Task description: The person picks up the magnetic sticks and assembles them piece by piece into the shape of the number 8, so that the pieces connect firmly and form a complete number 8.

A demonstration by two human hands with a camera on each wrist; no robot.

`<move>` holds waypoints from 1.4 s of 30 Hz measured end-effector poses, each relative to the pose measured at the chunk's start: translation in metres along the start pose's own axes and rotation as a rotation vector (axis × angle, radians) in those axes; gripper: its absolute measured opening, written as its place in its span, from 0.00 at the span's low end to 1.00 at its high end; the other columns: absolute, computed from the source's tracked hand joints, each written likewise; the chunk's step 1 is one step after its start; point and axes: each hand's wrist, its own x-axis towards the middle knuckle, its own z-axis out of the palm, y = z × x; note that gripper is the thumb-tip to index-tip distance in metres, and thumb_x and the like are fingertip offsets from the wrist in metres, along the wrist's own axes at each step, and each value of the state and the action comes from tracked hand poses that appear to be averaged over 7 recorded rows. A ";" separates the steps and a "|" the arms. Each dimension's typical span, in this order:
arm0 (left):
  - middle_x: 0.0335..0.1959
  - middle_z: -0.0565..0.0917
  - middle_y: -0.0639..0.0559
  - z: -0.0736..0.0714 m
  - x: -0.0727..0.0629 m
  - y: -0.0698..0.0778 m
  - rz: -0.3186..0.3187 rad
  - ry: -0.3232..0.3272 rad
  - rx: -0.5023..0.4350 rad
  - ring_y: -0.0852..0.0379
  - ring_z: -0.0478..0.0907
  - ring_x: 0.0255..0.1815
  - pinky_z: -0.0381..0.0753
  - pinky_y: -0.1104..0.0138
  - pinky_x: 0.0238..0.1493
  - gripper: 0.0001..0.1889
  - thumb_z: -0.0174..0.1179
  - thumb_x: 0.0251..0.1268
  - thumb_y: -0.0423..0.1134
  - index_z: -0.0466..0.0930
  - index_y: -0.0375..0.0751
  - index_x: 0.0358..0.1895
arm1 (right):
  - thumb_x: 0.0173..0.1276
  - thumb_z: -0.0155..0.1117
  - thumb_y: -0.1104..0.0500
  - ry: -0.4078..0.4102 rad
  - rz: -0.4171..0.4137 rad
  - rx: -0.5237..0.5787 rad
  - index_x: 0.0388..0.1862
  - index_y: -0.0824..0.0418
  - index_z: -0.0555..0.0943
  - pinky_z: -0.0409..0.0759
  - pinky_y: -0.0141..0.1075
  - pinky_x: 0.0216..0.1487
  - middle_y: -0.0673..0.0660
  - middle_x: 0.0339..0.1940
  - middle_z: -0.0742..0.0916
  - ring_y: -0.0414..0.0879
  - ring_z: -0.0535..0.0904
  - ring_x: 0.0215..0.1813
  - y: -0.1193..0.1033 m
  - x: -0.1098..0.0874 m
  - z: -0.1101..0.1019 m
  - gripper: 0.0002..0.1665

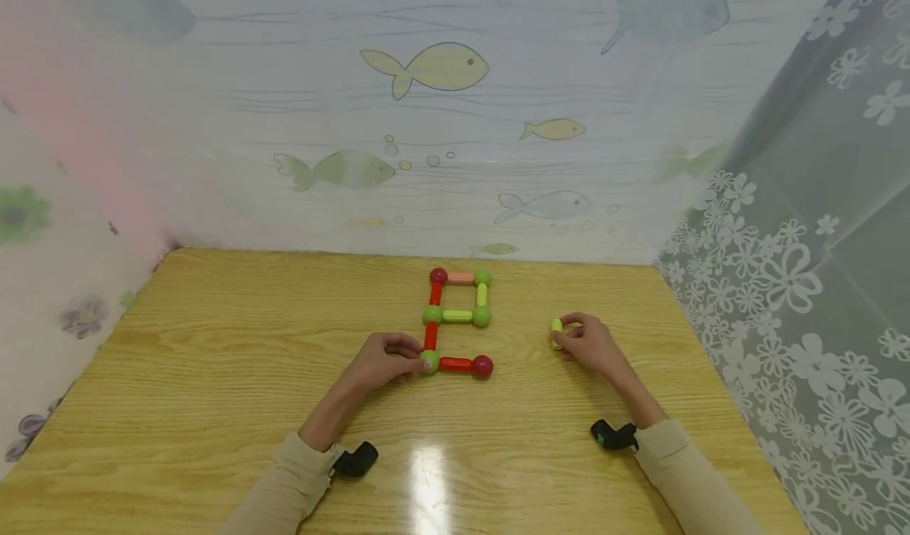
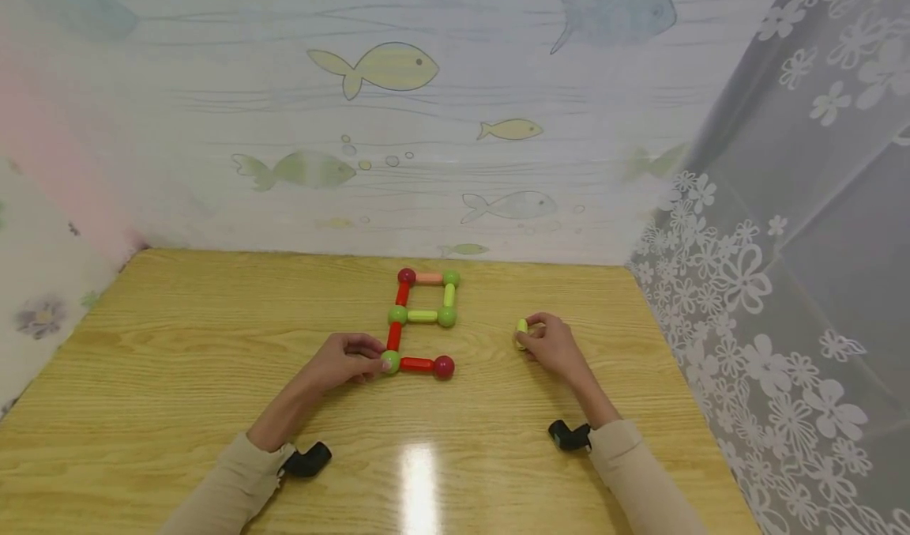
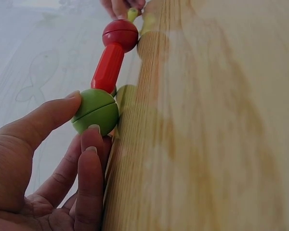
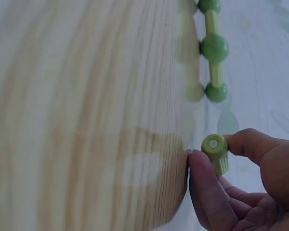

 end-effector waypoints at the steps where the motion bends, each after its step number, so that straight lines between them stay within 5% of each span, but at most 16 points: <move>1: 0.39 0.86 0.45 -0.001 0.001 0.000 0.001 -0.003 -0.003 0.54 0.85 0.33 0.84 0.64 0.37 0.18 0.74 0.61 0.40 0.84 0.34 0.51 | 0.77 0.62 0.60 -0.011 -0.007 0.019 0.67 0.76 0.70 0.88 0.38 0.40 0.70 0.43 0.87 0.48 0.87 0.35 -0.002 0.000 0.002 0.27; 7: 0.40 0.85 0.45 -0.004 0.005 0.000 0.005 -0.023 -0.013 0.54 0.85 0.34 0.85 0.63 0.39 0.19 0.73 0.62 0.40 0.83 0.33 0.52 | 0.78 0.58 0.63 -0.107 -0.040 0.157 0.71 0.78 0.64 0.88 0.40 0.43 0.74 0.48 0.85 0.55 0.89 0.40 -0.016 0.000 0.020 0.29; 18: 0.40 0.86 0.44 -0.011 0.013 -0.002 0.002 -0.033 -0.013 0.54 0.85 0.34 0.85 0.63 0.39 0.19 0.73 0.62 0.40 0.84 0.34 0.52 | 0.79 0.58 0.63 -0.206 -0.051 0.264 0.70 0.76 0.65 0.88 0.41 0.44 0.70 0.44 0.88 0.51 0.88 0.39 -0.038 0.005 0.059 0.28; 42: 0.39 0.86 0.45 -0.025 0.037 -0.007 0.026 -0.053 -0.007 0.54 0.85 0.33 0.84 0.64 0.36 0.19 0.74 0.60 0.40 0.84 0.34 0.51 | 0.79 0.58 0.60 -0.127 -0.010 0.379 0.70 0.73 0.69 0.88 0.37 0.41 0.59 0.39 0.89 0.42 0.85 0.35 -0.049 0.034 0.091 0.27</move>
